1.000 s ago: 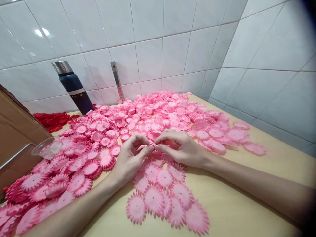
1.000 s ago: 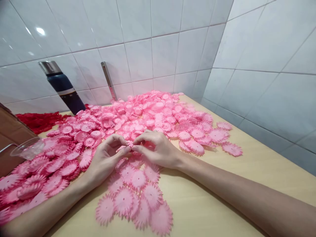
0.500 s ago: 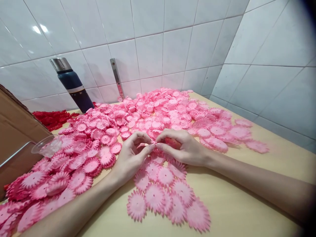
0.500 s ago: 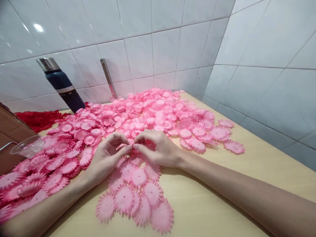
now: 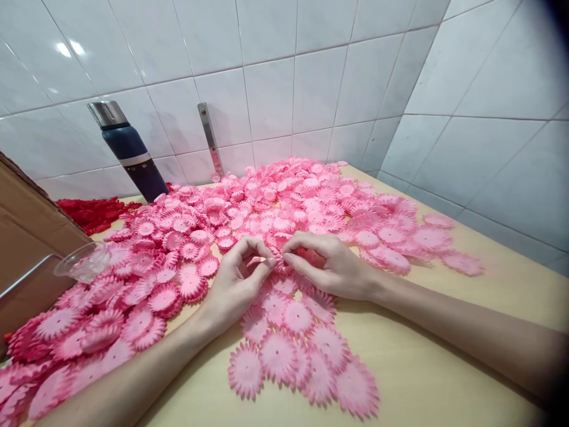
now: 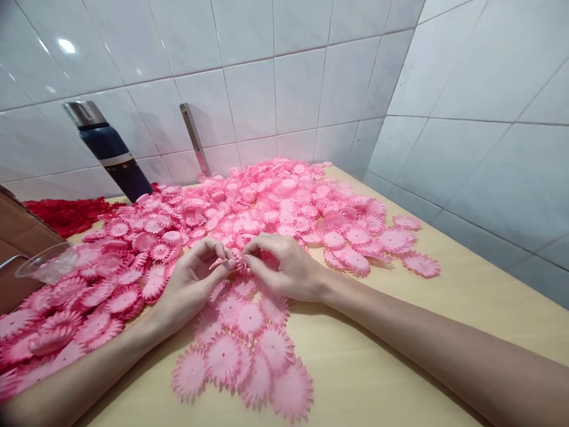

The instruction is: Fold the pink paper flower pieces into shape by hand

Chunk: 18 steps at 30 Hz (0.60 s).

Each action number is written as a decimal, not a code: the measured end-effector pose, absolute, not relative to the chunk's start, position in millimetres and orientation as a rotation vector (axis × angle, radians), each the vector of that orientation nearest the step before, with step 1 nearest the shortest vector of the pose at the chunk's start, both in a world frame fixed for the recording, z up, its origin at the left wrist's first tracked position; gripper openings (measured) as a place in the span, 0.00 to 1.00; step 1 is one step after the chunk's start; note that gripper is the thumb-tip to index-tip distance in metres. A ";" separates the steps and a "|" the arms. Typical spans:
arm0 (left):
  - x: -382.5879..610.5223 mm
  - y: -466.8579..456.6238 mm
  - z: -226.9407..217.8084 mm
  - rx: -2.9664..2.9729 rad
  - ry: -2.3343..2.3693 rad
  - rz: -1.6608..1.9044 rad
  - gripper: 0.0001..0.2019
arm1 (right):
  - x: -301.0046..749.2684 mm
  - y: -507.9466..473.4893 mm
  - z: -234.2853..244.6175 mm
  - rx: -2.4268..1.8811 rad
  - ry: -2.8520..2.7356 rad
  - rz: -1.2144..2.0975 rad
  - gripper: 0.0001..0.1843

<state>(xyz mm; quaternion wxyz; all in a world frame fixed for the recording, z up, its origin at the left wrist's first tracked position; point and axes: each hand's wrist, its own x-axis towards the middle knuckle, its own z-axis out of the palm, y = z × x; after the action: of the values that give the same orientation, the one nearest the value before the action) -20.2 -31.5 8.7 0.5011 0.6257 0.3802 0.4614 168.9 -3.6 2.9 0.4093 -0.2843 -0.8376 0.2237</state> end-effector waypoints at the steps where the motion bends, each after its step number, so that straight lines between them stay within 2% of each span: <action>1: -20.2 -32.0 9.5 1.502 0.926 1.111 0.06 | 168.8 -3.4 2.6 -0.716 -2.094 0.521 0.05; 6: -19.6 -33.9 14.0 1.490 0.953 1.104 0.04 | 168.5 -2.0 0.8 -0.755 -2.018 0.387 0.05; 12: -17.3 -31.7 11.5 1.520 0.920 1.153 0.08 | 167.8 -4.5 -1.3 -0.560 -2.171 0.305 0.06; 18: -19.3 -28.5 7.0 1.453 0.979 1.206 0.10 | 169.5 -3.1 0.1 -0.821 -1.855 0.332 0.06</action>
<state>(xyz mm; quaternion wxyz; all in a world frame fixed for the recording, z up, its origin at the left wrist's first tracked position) -19.3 -28.5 7.0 0.4858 0.5971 0.4024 0.4955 169.5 -3.1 0.1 0.5169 -0.3420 -0.7725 0.1382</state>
